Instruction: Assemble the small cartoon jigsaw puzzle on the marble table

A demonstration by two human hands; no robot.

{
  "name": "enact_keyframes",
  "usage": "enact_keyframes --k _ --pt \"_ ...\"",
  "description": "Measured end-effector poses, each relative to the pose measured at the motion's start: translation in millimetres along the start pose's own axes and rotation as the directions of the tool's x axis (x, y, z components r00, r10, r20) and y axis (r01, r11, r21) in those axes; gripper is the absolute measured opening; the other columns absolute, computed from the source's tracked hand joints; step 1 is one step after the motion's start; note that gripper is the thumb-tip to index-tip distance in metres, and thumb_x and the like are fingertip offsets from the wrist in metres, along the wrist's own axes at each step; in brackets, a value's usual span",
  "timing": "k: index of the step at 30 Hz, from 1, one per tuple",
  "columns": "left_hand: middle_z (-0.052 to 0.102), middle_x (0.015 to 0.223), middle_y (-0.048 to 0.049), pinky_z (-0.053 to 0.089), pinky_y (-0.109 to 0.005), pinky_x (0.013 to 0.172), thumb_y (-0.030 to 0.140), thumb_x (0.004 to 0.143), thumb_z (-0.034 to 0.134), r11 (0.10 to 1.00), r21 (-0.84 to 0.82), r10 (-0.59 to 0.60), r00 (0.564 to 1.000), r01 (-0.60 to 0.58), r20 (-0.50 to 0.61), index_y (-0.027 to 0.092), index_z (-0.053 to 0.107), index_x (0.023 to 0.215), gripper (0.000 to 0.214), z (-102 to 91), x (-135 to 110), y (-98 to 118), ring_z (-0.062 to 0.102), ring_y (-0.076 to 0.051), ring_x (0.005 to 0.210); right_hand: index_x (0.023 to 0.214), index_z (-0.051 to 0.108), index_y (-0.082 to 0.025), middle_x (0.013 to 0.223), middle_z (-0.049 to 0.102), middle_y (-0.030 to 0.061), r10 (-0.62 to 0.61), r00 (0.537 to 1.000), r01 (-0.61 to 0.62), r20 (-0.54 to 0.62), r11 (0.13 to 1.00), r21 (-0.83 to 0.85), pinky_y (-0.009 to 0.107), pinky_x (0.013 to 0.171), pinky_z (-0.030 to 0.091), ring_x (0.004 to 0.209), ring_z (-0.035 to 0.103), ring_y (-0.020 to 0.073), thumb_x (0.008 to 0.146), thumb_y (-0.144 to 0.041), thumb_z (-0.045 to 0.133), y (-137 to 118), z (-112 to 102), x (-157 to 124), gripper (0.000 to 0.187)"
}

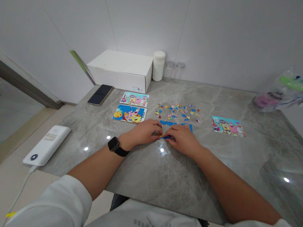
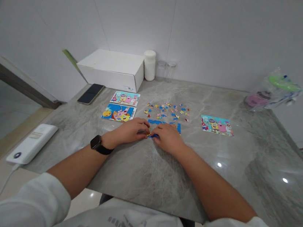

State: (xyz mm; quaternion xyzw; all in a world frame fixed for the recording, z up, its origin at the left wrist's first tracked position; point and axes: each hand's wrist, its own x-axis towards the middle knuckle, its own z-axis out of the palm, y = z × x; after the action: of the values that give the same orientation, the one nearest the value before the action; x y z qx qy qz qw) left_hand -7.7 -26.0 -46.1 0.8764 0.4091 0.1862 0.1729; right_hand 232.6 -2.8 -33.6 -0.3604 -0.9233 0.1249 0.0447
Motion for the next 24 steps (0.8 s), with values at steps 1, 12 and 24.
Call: enact_keyframes --k 1,12,24 --pt "0.073 0.123 -0.0082 0.054 -0.038 0.105 0.023 0.095 0.072 1.000 -0.001 0.000 1.000 0.000 0.001 0.023 0.080 0.103 0.012 0.0 0.0 -0.1 0.068 -0.025 0.116 0.113 0.081 -0.027 0.114 0.076 0.0070 0.010 1.000 -0.010 -0.007 1.000 -0.002 0.040 0.099 0.041 0.113 0.066 0.0272 0.097 -0.026 0.069 1.3 -2.8 -0.1 0.020" --pt "0.073 0.119 -0.0083 0.055 -0.039 0.102 0.020 0.092 0.074 0.999 -0.032 0.016 1.000 -0.016 -0.011 0.022 0.078 0.106 0.015 0.5 1.9 -2.3 0.068 -0.025 0.114 0.119 0.077 -0.024 0.121 0.077 0.0085 0.293 0.955 -0.286 0.034 0.948 -0.136 0.037 0.095 0.049 0.113 0.070 0.0272 0.097 -0.025 0.064 32.9 -46.0 -14.2 0.026" --pt "0.074 0.124 -0.0090 0.055 -0.045 0.106 0.026 0.096 0.069 0.993 -0.023 -0.120 0.985 0.118 -0.124 0.022 0.073 0.117 0.022 -3.1 1.7 -9.7 0.069 -0.027 0.118 0.114 0.077 -0.023 0.116 0.079 0.0093 0.342 0.921 -0.317 0.186 0.936 -0.151 0.032 0.088 0.050 0.107 0.072 0.0260 0.091 -0.030 0.074 51.8 -59.5 -31.2 0.025"
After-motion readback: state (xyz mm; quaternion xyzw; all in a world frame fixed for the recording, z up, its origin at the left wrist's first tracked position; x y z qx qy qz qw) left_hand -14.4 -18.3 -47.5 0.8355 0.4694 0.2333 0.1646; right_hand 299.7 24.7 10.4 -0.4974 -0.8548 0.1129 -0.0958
